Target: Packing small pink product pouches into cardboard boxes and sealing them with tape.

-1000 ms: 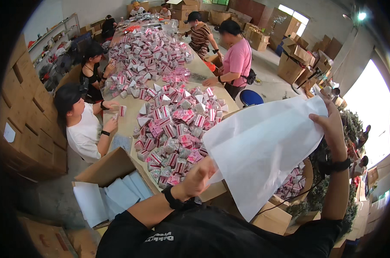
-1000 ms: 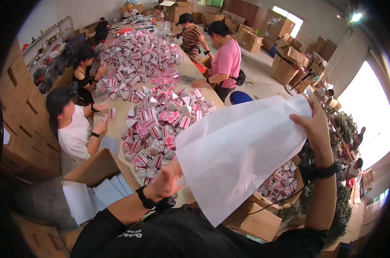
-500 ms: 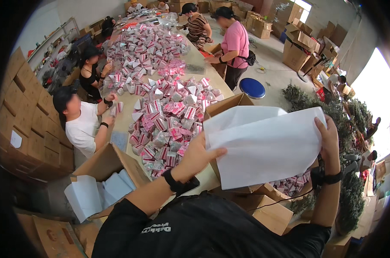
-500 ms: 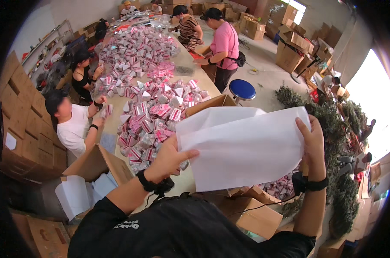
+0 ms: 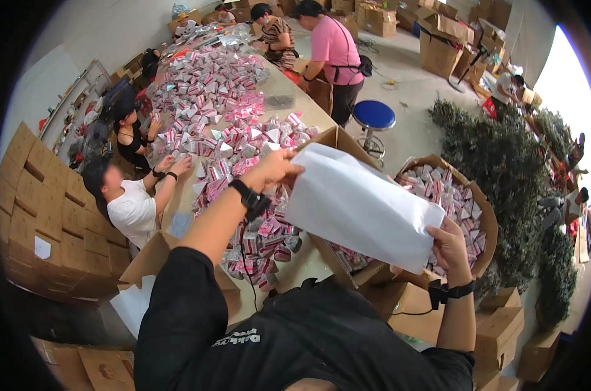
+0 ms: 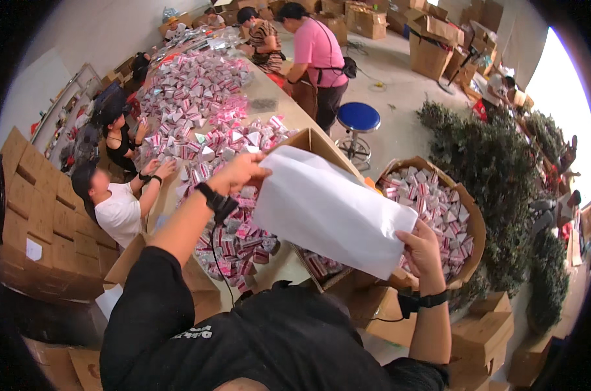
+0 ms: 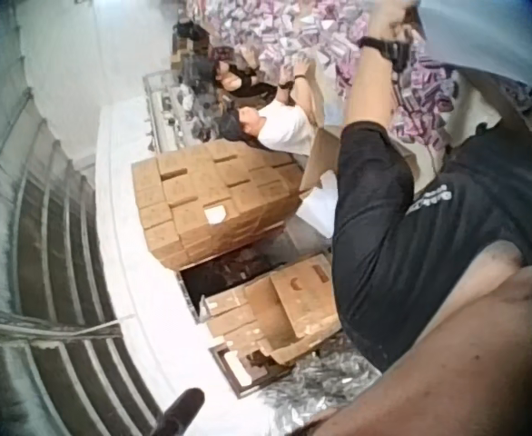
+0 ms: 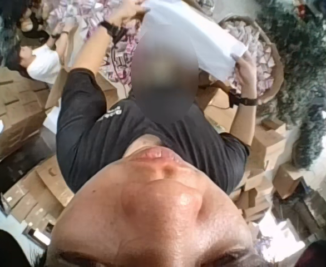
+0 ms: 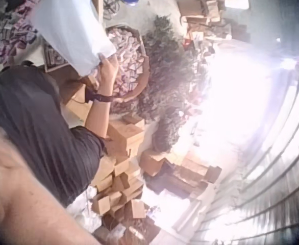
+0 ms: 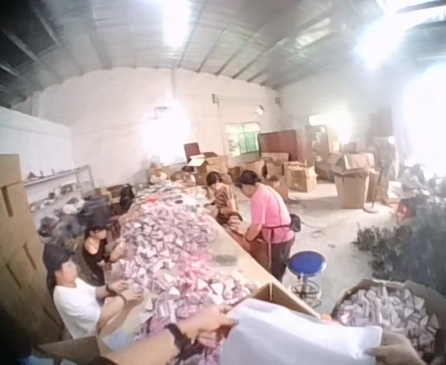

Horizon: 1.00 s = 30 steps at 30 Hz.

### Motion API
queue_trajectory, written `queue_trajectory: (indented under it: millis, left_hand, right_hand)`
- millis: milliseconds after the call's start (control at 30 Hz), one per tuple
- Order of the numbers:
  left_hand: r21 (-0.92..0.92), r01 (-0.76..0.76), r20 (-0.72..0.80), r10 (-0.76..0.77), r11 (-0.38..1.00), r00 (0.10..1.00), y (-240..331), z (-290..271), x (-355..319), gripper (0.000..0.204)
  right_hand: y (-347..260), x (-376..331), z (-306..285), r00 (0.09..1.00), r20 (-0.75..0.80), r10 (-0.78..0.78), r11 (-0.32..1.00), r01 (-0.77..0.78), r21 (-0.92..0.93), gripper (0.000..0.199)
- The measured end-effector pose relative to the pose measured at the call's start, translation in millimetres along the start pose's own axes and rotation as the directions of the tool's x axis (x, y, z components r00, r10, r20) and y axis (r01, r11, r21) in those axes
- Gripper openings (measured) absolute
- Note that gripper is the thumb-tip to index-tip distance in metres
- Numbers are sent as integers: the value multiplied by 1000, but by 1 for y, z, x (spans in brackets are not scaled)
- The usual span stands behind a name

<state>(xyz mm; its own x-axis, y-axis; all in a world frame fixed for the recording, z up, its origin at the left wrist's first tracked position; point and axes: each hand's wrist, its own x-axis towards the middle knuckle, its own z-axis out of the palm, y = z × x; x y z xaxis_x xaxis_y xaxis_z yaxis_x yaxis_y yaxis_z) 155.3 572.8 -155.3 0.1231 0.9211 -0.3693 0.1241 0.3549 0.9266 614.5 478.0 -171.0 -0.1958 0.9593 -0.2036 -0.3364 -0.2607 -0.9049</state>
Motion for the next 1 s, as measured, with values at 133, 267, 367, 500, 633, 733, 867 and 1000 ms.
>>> queue_trajectory:
  millis: [133,267,367,500,633,733,867,1000]
  left_hand:
    - [413,-135,-99,192,901,976,-1,-18,60,50]
    - [599,-72,-30,112,798,993,29,1,83,53]
    - [833,-197,77,244,516,967,33,5,83,56]
    - [847,-195,116,187,494,976,41,11,75,65]
    - [939,-179,173,48,295,984,45,32,67,71]
    - [936,-197,209,-9,292,978,43,34,74,68]
    - [954,-167,176,-15,247,984,44,51,72,59]
    - [934,-235,185,201,269,962,23,48,65,53]
  right_hand:
    - [22,-15,33,985,-154,-77,981,47,-189,54]
    - [23,-26,26,970,-196,-146,937,72,-341,65]
    - [-9,-32,32,938,-217,-269,659,15,-752,74]
    - [-46,-14,49,893,119,-435,207,227,-952,82]
    - [-36,1,67,795,603,-62,-152,590,-793,84]
    - [-19,22,83,659,734,167,-118,752,-648,90]
    - [10,54,111,699,621,354,-140,697,-704,103]
    - [46,96,139,720,363,592,-193,563,-804,112]
